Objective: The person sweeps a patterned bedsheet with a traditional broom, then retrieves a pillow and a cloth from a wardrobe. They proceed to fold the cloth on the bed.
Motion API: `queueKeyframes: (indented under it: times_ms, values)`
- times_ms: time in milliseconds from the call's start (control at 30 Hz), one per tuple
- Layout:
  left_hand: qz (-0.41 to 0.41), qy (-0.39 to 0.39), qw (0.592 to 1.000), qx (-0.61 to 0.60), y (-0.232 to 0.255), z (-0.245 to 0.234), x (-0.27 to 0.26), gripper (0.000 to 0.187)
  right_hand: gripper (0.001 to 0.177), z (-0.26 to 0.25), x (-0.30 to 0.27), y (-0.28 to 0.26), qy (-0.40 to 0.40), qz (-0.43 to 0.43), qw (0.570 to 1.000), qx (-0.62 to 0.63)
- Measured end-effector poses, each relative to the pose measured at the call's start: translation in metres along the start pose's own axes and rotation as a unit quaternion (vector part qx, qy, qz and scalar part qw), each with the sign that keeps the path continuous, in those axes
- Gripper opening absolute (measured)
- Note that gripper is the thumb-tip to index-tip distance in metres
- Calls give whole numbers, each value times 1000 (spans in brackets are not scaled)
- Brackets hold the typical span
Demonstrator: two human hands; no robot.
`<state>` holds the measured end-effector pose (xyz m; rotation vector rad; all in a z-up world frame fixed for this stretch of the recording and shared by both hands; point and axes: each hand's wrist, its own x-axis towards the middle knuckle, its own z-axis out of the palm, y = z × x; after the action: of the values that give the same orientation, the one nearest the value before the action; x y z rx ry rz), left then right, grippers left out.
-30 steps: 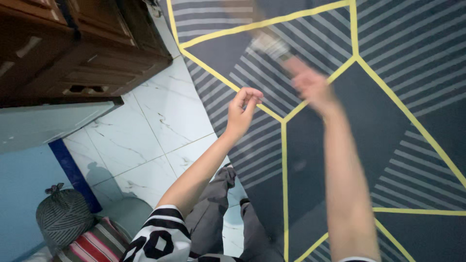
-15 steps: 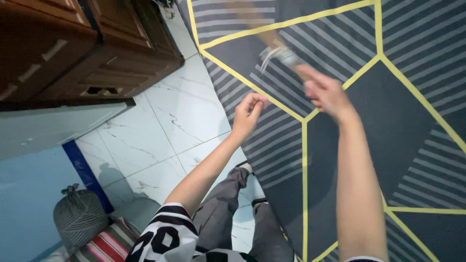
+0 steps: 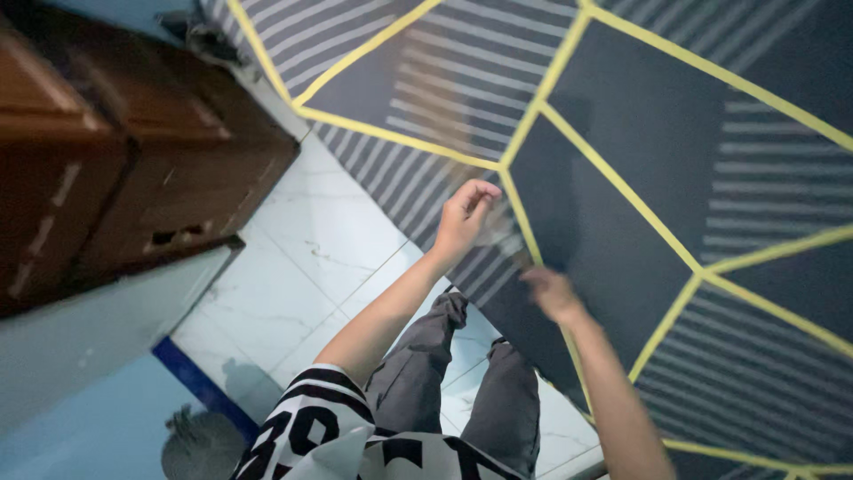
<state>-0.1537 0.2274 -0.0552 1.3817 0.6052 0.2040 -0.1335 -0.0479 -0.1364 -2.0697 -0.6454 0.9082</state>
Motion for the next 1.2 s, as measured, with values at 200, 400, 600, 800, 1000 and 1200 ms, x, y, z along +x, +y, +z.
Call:
queueKeyframes:
  times_ms: [200,400,600,800,1000,1200]
  values:
    - [4,-77,996,50,16,82,-13,11,19,-64,-84,-6,13,63,997,48]
    - [27,-159,984,69,32,154,-39,11,24,-175,-231,136,552,181,748,320]
    - [25,-225,966,127,18,225,-75,12,41,-143,-312,200,539,370,625,427]
    - [32,-291,948,124,-5,313,-123,13,45,-59,-310,165,161,296,931,144]
    - [44,-309,944,108,-20,409,-168,10,48,-169,-404,189,423,305,828,205]
    - [-13,-398,907,139,-48,498,-220,22,40,-263,-444,180,567,217,705,367]
